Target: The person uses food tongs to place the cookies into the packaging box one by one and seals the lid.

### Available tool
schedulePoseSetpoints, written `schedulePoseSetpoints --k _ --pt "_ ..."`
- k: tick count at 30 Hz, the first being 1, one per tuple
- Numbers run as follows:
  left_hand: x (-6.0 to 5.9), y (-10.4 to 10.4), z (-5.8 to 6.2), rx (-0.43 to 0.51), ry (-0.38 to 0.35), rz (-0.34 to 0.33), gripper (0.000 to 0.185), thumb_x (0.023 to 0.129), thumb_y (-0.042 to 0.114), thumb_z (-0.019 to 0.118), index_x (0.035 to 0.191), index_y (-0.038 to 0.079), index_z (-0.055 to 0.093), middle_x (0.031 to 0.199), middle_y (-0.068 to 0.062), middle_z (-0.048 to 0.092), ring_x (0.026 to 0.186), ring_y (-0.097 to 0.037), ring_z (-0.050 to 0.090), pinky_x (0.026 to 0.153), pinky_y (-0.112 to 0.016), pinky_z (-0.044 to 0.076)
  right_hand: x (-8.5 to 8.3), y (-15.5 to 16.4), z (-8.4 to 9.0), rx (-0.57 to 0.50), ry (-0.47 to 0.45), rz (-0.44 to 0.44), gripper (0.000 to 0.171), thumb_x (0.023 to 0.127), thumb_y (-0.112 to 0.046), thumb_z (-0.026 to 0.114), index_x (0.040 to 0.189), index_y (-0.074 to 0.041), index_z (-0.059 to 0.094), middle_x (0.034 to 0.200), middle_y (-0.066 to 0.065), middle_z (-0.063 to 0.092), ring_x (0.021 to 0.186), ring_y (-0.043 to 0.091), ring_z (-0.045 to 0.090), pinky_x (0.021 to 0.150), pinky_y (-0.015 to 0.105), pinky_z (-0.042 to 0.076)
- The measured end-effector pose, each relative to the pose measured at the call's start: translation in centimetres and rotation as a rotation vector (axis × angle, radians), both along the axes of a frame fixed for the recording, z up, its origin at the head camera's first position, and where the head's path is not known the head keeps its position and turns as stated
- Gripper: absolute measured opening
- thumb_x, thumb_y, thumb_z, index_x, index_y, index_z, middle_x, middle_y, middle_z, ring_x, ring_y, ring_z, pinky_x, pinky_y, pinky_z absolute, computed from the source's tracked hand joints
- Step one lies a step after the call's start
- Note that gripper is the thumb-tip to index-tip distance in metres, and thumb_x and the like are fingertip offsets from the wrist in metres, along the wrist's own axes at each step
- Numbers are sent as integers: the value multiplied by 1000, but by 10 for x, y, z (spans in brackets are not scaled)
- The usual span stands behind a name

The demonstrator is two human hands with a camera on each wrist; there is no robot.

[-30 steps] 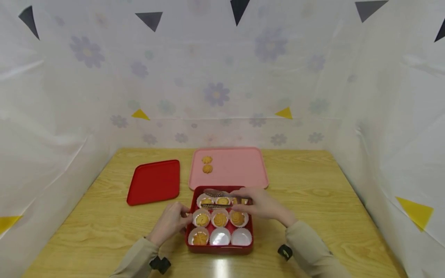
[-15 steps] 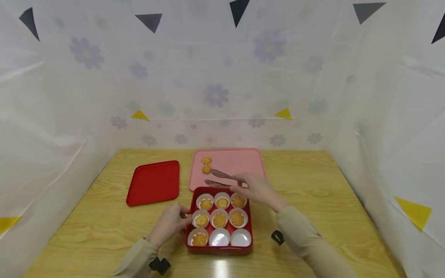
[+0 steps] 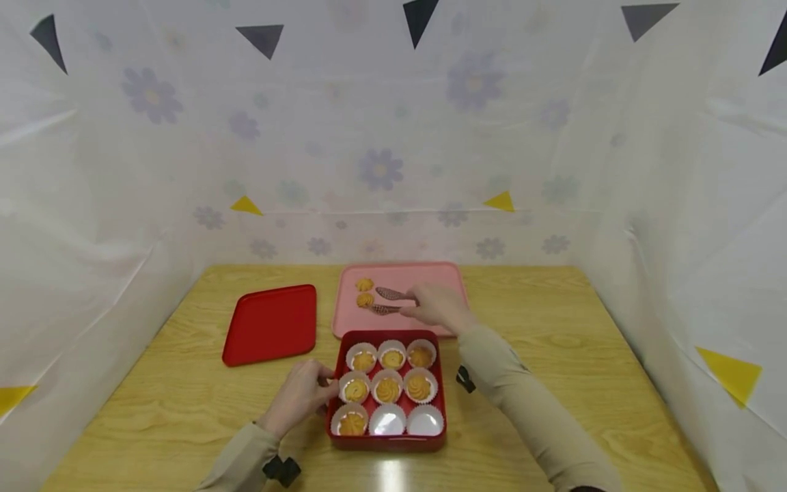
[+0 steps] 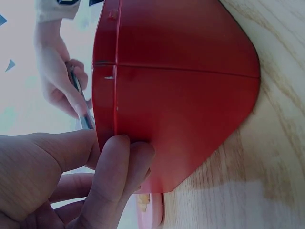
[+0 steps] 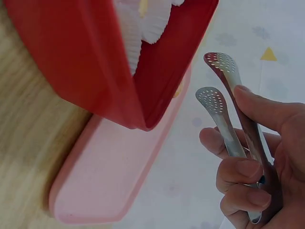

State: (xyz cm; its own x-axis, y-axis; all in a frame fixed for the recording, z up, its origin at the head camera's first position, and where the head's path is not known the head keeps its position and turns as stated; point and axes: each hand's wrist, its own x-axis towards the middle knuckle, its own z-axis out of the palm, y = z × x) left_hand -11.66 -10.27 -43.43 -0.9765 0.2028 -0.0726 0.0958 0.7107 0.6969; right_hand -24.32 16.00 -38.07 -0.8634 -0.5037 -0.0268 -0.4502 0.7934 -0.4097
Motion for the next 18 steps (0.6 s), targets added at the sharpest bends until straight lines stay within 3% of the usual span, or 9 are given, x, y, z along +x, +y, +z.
schedulePoseSetpoints --k 4,12,18 --pt "0 0 0 -2 -4 2 15 87 5 69 73 2 73 64 -5 69 48 -9 57 44 -23 47 -11 -8 2 38 -30 -11 20 95 -28 69 85 -11 70 61 -1 49 53 11 37 53 26 31" --pt "0 -1 0 -11 24 -1 18 86 4 69 69 3 71 62 -4 68 48 -8 55 43 -23 44 -27 -19 7 79 -88 -32 23 95 -28 68 81 -10 63 64 -3 45 57 12 38 55 26 33" --pt "0 0 0 -8 13 -1 16 87 5 69 71 3 72 62 -5 69 47 -8 56 43 -23 45 -33 -24 12 133 -124 -37 23 97 -30 65 95 -8 69 72 -1 55 60 12 43 57 27 36"
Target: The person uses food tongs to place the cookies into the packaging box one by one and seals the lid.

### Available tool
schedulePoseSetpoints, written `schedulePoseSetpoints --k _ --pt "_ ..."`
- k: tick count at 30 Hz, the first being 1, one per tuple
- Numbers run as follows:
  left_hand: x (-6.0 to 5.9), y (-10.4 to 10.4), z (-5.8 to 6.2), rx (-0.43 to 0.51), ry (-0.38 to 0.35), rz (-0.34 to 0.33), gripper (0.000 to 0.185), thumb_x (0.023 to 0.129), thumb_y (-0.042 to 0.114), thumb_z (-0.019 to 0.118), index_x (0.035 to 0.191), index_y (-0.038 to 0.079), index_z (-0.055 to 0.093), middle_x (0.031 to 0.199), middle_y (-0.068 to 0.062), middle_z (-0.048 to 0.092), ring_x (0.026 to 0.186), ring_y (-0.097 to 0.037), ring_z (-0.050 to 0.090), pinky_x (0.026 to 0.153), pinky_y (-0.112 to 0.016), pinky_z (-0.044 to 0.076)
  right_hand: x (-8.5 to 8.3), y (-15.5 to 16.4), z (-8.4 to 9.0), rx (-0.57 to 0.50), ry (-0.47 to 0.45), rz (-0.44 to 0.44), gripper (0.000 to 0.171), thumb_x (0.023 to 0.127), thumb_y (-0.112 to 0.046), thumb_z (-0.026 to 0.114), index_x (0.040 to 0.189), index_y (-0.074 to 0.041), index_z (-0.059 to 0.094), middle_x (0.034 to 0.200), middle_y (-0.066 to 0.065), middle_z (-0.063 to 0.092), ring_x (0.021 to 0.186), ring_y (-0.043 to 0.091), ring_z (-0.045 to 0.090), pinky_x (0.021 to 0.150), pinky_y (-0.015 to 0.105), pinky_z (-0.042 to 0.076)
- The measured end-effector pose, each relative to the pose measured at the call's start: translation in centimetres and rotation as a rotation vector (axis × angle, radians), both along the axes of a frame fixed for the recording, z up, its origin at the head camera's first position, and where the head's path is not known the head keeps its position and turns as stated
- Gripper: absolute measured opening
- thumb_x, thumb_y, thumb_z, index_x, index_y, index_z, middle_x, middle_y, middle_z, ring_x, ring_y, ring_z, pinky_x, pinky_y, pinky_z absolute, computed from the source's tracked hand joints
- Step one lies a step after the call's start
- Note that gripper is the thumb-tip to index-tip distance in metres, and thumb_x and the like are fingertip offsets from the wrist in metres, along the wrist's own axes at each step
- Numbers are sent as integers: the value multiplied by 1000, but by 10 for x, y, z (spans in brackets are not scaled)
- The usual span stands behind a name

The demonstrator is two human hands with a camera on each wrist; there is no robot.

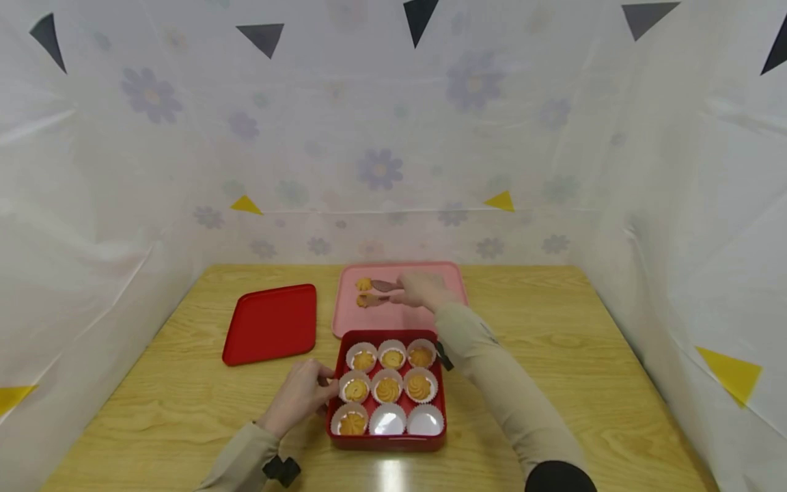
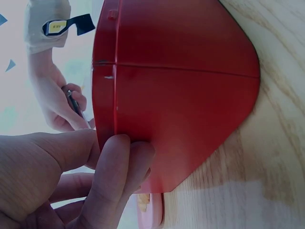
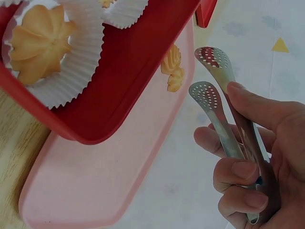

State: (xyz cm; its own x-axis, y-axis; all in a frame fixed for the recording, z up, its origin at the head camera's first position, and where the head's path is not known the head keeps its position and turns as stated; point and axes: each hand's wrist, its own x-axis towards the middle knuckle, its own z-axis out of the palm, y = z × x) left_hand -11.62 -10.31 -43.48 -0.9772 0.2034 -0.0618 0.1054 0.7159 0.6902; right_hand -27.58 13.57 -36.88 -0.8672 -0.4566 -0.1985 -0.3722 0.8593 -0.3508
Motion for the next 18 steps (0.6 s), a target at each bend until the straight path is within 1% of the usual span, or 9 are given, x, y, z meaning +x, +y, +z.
schedulePoseSetpoints --k 2,4,9,12,15,18 --pt "0 0 0 3 -6 0 16 87 5 69 71 2 72 63 -6 69 47 -8 56 43 -24 46 -1 -1 2 12 -9 2 24 97 -30 65 103 -8 70 78 1 61 63 13 46 59 27 38" --pt "0 0 0 5 -9 1 16 87 5 69 71 2 72 63 -6 69 47 -8 57 43 -24 47 -3 -1 3 28 -11 1 25 98 -30 65 107 -8 70 84 3 65 65 13 49 60 27 39" --pt "0 0 0 2 7 6 17 87 5 70 70 3 71 62 -4 67 48 -8 55 43 -23 45 -6 -1 3 54 -6 3 25 97 -30 66 108 -8 71 88 5 69 67 14 52 60 27 40" --pt "0 0 0 -1 17 6 19 87 5 70 68 3 69 61 -3 67 48 -7 55 44 -22 45 -8 -1 2 67 -5 -6 25 97 -31 66 108 -10 72 89 3 69 68 13 53 61 28 41" --pt "0 0 0 3 18 3 20 87 5 70 67 4 68 61 -3 66 48 -7 55 43 -22 45 -10 -2 0 67 -11 -10 24 96 -32 67 106 -11 72 86 2 68 65 13 51 60 28 40" --pt "1 0 0 10 16 1 20 87 4 69 67 4 68 61 -4 66 47 -7 56 43 -22 46 -11 -3 -3 62 -20 -7 22 96 -31 67 101 -11 72 77 1 63 61 12 46 58 27 38"
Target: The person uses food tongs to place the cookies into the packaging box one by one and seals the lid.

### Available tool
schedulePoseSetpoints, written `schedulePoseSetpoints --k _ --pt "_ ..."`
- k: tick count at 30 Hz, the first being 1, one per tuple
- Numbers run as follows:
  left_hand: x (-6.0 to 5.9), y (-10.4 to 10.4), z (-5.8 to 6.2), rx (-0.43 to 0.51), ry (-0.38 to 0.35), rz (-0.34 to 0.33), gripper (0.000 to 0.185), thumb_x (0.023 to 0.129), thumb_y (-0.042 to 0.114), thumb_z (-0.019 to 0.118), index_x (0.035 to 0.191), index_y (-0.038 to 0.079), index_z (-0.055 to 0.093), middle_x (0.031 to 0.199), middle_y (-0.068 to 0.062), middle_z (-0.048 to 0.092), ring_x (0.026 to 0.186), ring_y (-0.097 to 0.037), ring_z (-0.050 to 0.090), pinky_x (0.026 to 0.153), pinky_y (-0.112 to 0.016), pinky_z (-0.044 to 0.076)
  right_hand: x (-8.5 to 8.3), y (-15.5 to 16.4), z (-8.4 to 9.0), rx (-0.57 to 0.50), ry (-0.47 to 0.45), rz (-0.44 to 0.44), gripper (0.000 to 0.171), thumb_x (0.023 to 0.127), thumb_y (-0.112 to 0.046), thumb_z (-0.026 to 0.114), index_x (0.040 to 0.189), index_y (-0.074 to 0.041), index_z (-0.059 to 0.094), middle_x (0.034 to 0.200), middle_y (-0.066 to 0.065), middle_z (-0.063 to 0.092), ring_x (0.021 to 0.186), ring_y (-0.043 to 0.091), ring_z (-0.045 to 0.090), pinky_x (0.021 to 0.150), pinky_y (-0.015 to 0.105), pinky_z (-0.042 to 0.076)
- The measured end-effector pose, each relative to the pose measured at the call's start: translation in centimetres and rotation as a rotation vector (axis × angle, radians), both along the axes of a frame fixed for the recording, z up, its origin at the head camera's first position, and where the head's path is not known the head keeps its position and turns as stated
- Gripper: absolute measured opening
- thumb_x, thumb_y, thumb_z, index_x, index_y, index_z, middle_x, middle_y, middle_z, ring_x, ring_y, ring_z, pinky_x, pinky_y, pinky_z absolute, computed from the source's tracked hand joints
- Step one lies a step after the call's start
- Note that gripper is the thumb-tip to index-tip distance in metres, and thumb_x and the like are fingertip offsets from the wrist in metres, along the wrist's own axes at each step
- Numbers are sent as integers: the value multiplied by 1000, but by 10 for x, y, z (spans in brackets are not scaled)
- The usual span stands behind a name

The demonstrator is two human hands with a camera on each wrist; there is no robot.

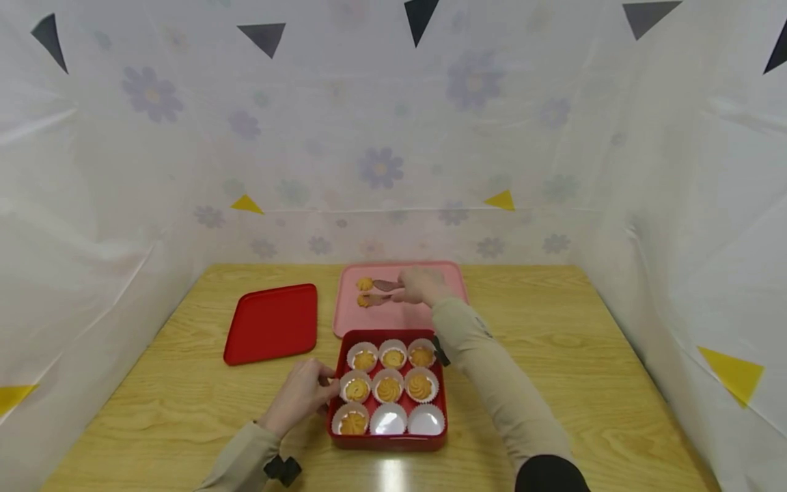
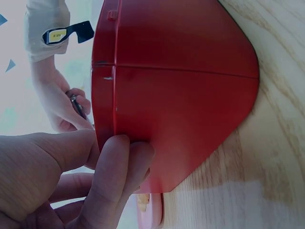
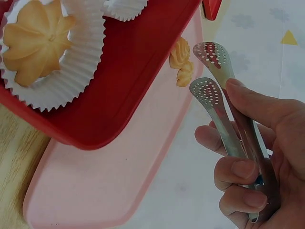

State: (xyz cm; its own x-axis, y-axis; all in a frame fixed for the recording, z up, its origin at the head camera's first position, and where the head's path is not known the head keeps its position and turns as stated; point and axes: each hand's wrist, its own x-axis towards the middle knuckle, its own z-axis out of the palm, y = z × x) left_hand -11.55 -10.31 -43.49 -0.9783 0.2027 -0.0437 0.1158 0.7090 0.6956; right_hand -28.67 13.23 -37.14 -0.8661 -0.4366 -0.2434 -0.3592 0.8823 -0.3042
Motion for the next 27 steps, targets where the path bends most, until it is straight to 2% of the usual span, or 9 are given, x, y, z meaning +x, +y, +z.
schedulePoseSetpoints --k 8,19,27 --pt "0 0 0 4 -3 -1 18 86 4 68 68 4 69 61 -3 66 46 -8 56 42 -21 46 -6 -3 -7 -14 -31 -2 25 97 -31 67 101 -7 73 66 -3 49 57 10 39 56 26 35" --pt "0 0 -1 0 3 3 17 87 6 69 70 3 71 62 -4 67 46 -8 56 42 -22 47 -9 -12 -17 22 -20 -48 26 96 -34 66 99 -9 73 77 -1 62 65 13 47 61 29 40" --pt "0 -1 -1 17 4 -1 18 86 3 68 68 3 69 63 -4 67 46 -8 57 42 -20 47 -9 -24 -19 79 -1 -80 29 97 -40 64 93 -11 65 77 -1 56 68 14 45 64 31 38"
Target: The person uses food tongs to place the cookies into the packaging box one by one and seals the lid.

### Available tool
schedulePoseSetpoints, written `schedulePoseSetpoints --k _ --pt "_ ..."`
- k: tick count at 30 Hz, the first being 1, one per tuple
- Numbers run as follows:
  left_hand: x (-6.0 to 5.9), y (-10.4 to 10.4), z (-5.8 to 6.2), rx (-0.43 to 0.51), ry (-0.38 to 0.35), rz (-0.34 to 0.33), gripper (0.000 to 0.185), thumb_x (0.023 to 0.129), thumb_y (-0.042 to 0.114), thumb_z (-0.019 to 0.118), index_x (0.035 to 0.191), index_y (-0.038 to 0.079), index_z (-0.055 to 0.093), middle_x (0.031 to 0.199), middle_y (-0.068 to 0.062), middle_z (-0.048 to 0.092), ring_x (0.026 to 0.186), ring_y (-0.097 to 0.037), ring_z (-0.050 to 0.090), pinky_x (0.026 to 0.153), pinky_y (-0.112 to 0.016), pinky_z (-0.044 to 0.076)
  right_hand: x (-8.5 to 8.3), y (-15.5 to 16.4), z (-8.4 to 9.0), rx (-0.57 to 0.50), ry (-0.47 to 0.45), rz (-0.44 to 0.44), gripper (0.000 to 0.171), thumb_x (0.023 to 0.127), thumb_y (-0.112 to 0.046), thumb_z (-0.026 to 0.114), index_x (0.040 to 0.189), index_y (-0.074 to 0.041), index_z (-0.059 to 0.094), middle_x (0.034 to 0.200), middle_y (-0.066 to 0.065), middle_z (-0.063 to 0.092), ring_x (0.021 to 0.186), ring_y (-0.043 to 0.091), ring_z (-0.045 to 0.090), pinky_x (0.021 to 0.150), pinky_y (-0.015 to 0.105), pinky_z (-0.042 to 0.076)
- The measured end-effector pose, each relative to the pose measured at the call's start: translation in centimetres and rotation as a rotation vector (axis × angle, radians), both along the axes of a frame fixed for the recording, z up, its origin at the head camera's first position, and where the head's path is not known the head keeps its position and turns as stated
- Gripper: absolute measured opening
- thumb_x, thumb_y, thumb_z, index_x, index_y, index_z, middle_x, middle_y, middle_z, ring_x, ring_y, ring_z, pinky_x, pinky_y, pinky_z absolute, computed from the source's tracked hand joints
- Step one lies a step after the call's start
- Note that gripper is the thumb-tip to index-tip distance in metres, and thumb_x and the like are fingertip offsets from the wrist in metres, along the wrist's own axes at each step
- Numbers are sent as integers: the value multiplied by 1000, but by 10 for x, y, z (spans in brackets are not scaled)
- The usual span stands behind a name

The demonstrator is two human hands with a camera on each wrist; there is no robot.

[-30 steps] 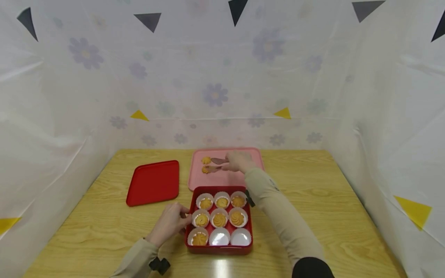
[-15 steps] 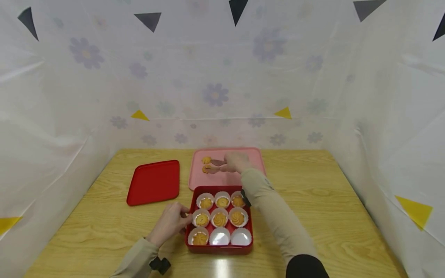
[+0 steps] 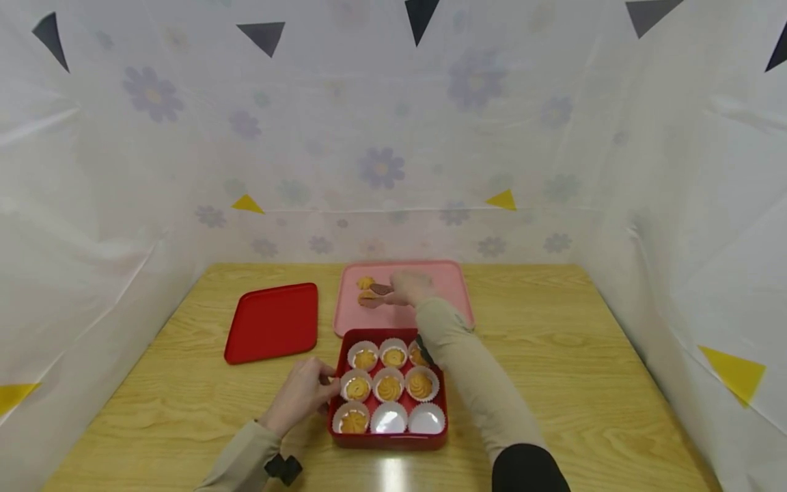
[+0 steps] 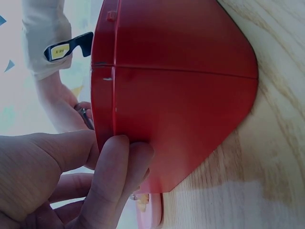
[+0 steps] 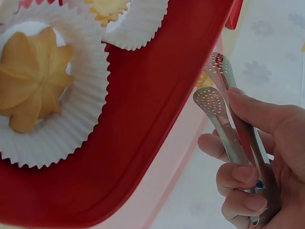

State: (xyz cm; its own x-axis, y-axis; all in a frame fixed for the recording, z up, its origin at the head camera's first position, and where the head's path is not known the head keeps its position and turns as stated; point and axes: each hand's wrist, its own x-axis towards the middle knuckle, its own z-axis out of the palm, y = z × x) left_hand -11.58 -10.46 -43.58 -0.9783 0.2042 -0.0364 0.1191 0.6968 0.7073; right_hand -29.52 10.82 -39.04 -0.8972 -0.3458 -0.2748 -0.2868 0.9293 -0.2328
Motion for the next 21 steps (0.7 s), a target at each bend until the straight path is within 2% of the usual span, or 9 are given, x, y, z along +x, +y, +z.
schedulePoseSetpoints --k 5,11,19,21 --pt "0 0 1 -1 -11 6 18 87 5 69 70 3 70 63 -6 68 46 -8 57 42 -21 47 0 -6 0 6 -4 -4 29 98 -39 63 91 -12 61 77 -1 52 68 14 42 65 32 36" --pt "0 1 3 21 -46 2 16 89 6 69 74 0 73 66 -8 71 46 -9 60 43 -21 50 -2 -9 0 24 3 -5 28 98 -39 63 95 -11 62 81 1 56 70 14 44 67 33 37" --pt "0 2 1 -3 7 -13 21 88 5 69 67 2 70 61 -5 69 45 -8 57 41 -21 47 -4 -12 -1 40 8 -5 25 98 -37 63 93 -12 61 83 1 56 71 14 45 65 32 37" --pt "0 1 1 -6 14 -15 21 87 5 69 67 3 69 61 -5 68 44 -7 57 41 -20 46 -4 -14 -1 39 6 -11 30 97 -41 63 91 -12 60 81 1 55 70 14 45 64 31 37"
